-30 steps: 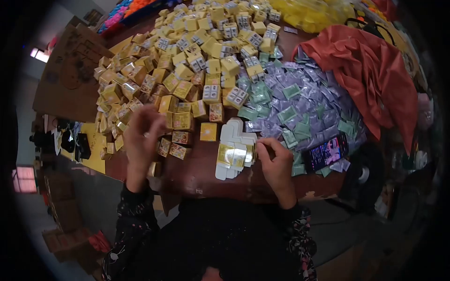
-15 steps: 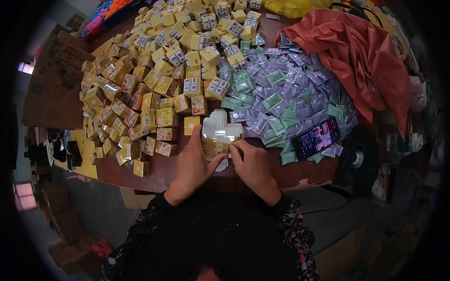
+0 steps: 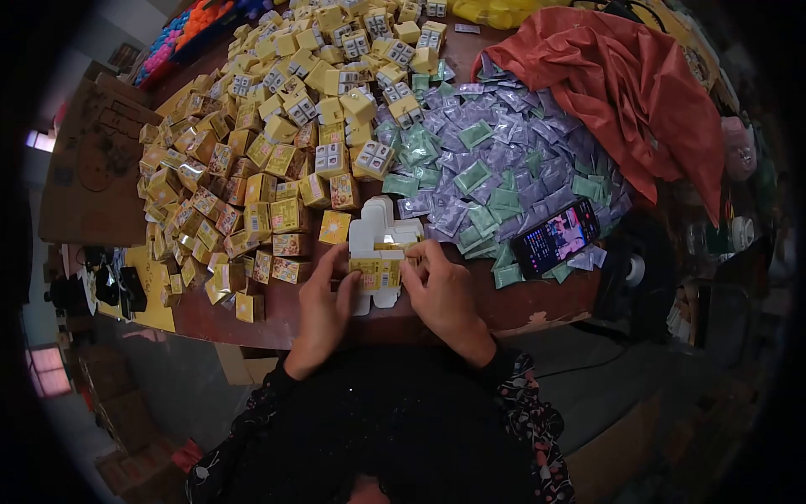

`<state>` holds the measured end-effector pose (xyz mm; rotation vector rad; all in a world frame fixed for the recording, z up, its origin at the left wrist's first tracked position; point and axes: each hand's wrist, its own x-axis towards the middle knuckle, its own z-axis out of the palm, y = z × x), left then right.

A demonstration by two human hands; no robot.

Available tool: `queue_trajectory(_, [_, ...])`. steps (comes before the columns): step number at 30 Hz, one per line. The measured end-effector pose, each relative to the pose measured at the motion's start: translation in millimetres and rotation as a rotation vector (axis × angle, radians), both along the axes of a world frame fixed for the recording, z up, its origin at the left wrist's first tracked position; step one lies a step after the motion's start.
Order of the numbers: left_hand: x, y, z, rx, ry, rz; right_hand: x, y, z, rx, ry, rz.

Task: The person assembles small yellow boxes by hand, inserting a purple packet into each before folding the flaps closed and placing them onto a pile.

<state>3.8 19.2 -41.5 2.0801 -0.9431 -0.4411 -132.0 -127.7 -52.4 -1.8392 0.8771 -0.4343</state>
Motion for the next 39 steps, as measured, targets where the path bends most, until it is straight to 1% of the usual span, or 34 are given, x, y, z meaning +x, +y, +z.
queue_trajectory(1, [1,3,1,-0.080,0.076,0.012,0,0,7,-0.017,-0.039,-0.017])
queue_trajectory(4, [4,9,15,-0.165,0.153,-0.101,-2,-7,22,-0.075,-0.156,0.022])
queue_trajectory(7, [10,10,27,-0.116,0.055,-0.219,-8,-18,22,0.074,-0.205,0.243])
queue_trajectory(10, [8,4,29,-0.117,-0.194,-0.224,-10,-18,30,0.350,-0.125,0.258])
queue_trajectory(13, [-8,-2,44,-0.009,-0.286,-0.268,-8,-13,28,0.338,-0.115,0.233])
queue_trajectory(14, [-7,0,39,0.036,-0.221,-0.304,-7,-11,30,0.392,-0.115,0.235])
queue_trajectory(16, [-7,-1,35,-0.001,-0.280,-0.284,-7,-10,35,0.499,-0.114,0.233])
queue_trajectory(17, [-7,-1,34,-0.020,-0.308,-0.275,-7,-9,35,0.497,-0.120,0.218])
queue_trajectory(19, [-5,2,34,-0.052,-0.123,-0.263,-7,-9,33,0.489,-0.135,0.198])
queue_trajectory(20, [-4,3,34,-0.068,-0.032,-0.255,-8,-7,30,0.426,-0.200,0.161])
queue_trajectory(22, [-3,2,34,-0.143,0.004,-0.219,-13,-4,25,0.301,-0.326,0.084])
queue_trajectory(23, [-3,1,34,-0.181,0.022,-0.201,-12,-4,25,0.214,-0.411,0.121])
queue_trajectory(25, [-9,0,41,-0.244,0.240,-0.128,-11,-4,25,0.040,-0.580,0.194])
queue_trajectory(26, [-12,0,43,-0.275,0.350,-0.094,-11,-3,24,0.022,-0.572,0.236])
queue_trajectory(28, [-13,1,43,-0.288,0.288,-0.134,-12,-2,21,-0.026,-0.544,0.300])
queue_trajectory(29, [-14,0,42,-0.299,0.263,-0.167,-13,1,19,0.044,-0.509,0.313])
queue_trajectory(32, [-12,2,38,-0.284,0.395,-0.243,-14,8,24,0.141,-0.457,0.270])
queue_trajectory(33, [-13,2,38,-0.264,0.479,-0.233,-13,9,27,0.191,-0.467,0.255])
queue_trajectory(36, [-11,3,46,-0.323,0.762,-0.201,-11,7,16,0.101,-0.552,0.238])
queue_trajectory(37, [-10,4,47,-0.359,0.850,-0.232,-9,8,12,0.079,-0.581,0.231])
queue_trajectory(39, [-7,8,38,-0.402,0.859,-0.249,-5,9,7,0.041,-0.639,0.225])
